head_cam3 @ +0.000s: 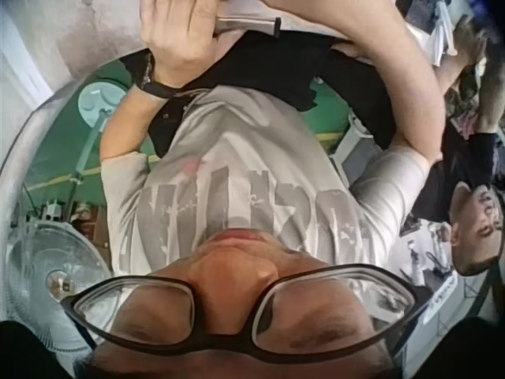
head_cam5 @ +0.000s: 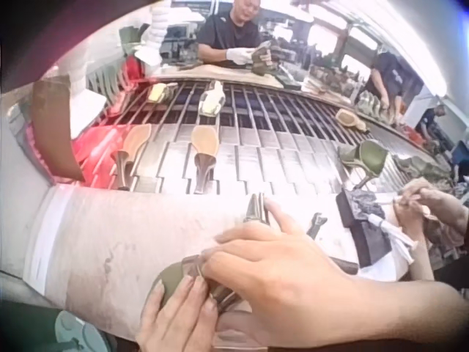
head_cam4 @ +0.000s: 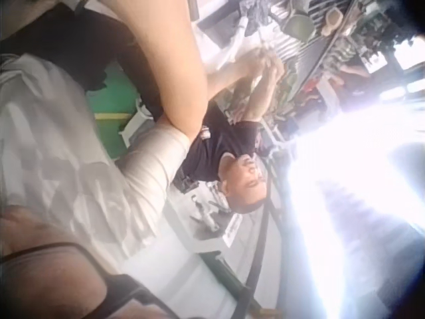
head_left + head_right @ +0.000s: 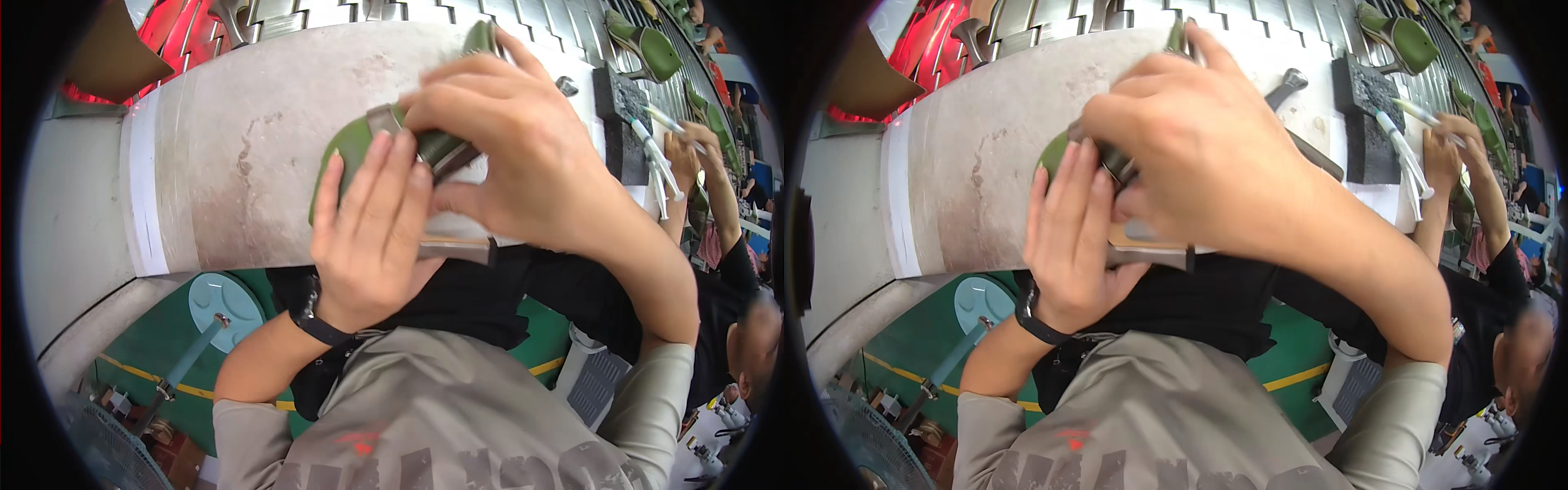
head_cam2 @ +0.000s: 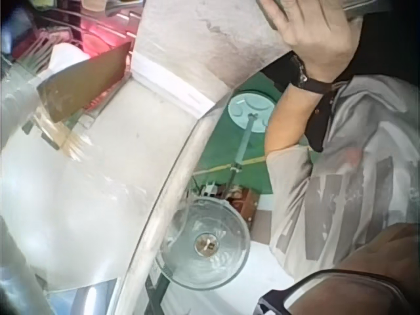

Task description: The person assembles high-heeled shoes by taking shoe lasts and soles from a conveyor, pressing each sole onto the corresponding shoe upper by hand, hammering the edges and heels with a hammer, and placing the assembled shoes back onto the conveyor.

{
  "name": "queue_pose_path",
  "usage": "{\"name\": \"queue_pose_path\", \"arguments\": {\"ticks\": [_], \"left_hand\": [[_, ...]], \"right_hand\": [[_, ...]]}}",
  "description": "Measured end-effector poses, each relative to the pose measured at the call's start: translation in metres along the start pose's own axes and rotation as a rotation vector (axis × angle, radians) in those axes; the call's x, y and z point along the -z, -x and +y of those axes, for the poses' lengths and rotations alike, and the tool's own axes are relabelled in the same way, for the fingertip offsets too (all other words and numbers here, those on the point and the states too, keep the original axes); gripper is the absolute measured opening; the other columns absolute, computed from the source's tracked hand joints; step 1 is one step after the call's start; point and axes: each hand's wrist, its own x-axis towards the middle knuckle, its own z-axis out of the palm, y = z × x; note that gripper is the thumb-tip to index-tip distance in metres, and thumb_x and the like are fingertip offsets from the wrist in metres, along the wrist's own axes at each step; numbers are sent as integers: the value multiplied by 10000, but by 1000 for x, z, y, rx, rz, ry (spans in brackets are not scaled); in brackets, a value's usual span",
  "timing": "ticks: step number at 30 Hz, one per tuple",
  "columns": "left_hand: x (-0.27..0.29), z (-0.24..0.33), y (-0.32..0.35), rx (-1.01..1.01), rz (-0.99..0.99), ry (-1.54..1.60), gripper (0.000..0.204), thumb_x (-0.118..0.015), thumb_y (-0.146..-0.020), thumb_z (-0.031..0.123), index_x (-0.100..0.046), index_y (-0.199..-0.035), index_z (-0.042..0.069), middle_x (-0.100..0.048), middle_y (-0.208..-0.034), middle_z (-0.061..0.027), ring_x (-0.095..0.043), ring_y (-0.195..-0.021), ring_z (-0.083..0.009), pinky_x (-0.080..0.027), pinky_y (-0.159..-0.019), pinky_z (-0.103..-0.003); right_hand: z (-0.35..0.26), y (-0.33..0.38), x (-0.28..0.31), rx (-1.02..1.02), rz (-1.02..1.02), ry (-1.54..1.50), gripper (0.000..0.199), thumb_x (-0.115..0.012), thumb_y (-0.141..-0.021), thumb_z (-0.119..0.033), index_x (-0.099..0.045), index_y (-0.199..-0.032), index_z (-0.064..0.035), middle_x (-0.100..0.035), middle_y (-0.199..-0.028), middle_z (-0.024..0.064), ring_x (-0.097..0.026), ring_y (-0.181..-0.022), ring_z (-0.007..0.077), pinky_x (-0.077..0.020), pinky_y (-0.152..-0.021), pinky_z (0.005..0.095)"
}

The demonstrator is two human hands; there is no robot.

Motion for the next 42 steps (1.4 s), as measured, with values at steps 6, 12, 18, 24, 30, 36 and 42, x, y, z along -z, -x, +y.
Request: {"name": "queue_pose_path", "arguments": {"ticks": [6,12,18,24,30,36,42], "left_hand": [[26,-8,-15,68,-210,188,813,-819,-850,368,-494,-1493,-10,-493,-1564,-230,-480,-1448,-400,-353,-1180,-543],[12,-30,-64,80,-345,277,828,-803,-800,247,-466,-1487,-68,-571,-1397,-278,-573,-1292,-419,-448,-1099,-449],[11,-28,-67,49,-369,265,824,-747,-742,158,-459,-1481,-70,-576,-1383,-278,-569,-1266,-438,-451,-1083,-459],[6,-25,-71,20,-347,257,818,-734,-737,142,-448,-1476,-60,-580,-1354,-264,-572,-1230,-449,-453,-1065,-475],[10,-25,-72,32,-358,264,802,-788,-790,163,-443,-1477,-64,-571,-1351,-263,-559,-1248,-448,-435,-1084,-484],[32,-25,-65,54,-494,314,810,-792,-781,166,-456,-1477,-78,-559,-1382,-263,-560,-1282,-417,-427,-1113,-428],[24,-3,-78,63,-493,263,877,-797,-816,185,-383,-1552,-50,-619,-1307,-261,-618,-1210,-418,-467,-1072,-416]], "right_hand": [[38,38,-5,16,162,46,789,-941,-720,-389,-641,-1376,-70,-493,-1531,228,-461,-1426,450,-451,-1112,538],[60,31,-5,214,233,27,792,-926,-725,-376,-645,-1407,-86,-517,-1525,220,-480,-1408,459,-465,-1112,519],[66,27,-13,252,266,-70,740,-919,-725,-380,-675,-1355,-79,-577,-1466,200,-525,-1360,462,-485,-1089,516],[48,18,10,193,154,25,667,-915,-732,-360,-675,-1278,-62,-613,-1394,203,-536,-1339,458,-460,-1089,542],[25,21,-1,-29,158,122,665,-893,-745,-366,-636,-1276,-60,-553,-1469,203,-455,-1424,435,-367,-1148,636],[31,83,-43,-292,618,-66,515,-839,-822,-234,-695,-1282,-50,-646,-1275,195,-632,-1164,395,-470,-1071,471],[55,126,-39,-335,488,185,494,-613,-815,67,-686,-1292,-41,-681,-1105,140,-638,-1011,353,-512,-895,450]]}}
